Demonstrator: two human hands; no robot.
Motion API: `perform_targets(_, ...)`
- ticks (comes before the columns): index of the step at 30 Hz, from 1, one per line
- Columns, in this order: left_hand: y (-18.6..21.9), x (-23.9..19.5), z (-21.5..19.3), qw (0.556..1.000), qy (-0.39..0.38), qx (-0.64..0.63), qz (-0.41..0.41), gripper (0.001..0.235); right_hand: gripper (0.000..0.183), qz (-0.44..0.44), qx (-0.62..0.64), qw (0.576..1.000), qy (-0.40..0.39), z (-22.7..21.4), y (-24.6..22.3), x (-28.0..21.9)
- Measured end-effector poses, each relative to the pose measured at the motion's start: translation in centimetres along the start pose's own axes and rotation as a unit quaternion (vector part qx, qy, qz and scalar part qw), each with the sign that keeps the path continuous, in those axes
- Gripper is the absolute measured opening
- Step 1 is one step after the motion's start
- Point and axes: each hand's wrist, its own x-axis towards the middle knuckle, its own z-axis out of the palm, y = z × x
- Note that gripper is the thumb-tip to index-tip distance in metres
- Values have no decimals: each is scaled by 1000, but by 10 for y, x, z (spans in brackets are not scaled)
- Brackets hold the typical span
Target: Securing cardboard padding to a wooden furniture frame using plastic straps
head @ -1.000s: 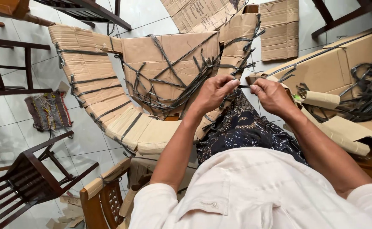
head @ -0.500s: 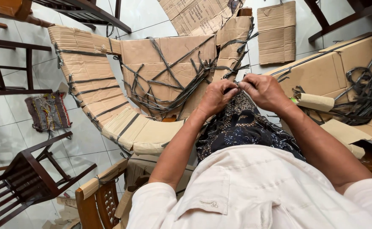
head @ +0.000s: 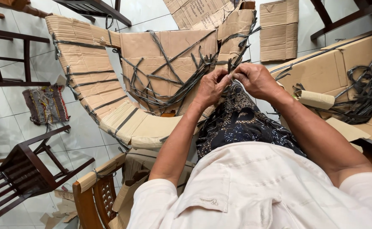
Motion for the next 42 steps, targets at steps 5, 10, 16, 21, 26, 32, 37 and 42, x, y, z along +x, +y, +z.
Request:
perform_targets(5, -8, 12, -2, 999, 8, -10, 30, 11, 11, -11, -32, 999, 32, -2, 9, -8)
perform_targets(10, 3, 7, -7, 998, -10, -69, 8, 14, 9, -7, -20, 999, 46, -1, 12, -14)
perform_targets(16, -14, 15, 4, 988, -1, -152, -32, 14, 9, 17, -33, 996, 77, 7, 26, -19)
perform_targets(21, -5, 16, 4, 987, 19, -146, -70, 17, 22, 80, -6, 997, 1, -4, -29, -8)
perform_targets(26, 17, 9, -2, 985, 37, -146, -90, 19, 17, 82, -53, 995, 34, 22, -18, -8)
perform_targets(32, 5, 22, -4, 996, 61, 31, -65, 23, 15, -34, -276, 948, 152, 51, 4, -16)
perform_targets(37, -11, 33, -6, 991, 46, 113, -60, 26, 16, -121, -381, 895, 197, 47, -7, -10)
perform_targets(42, -11, 38, -5, 972, 7, 225, -69, 26, 12, -158, -421, 875, 182, 55, 7, -10)
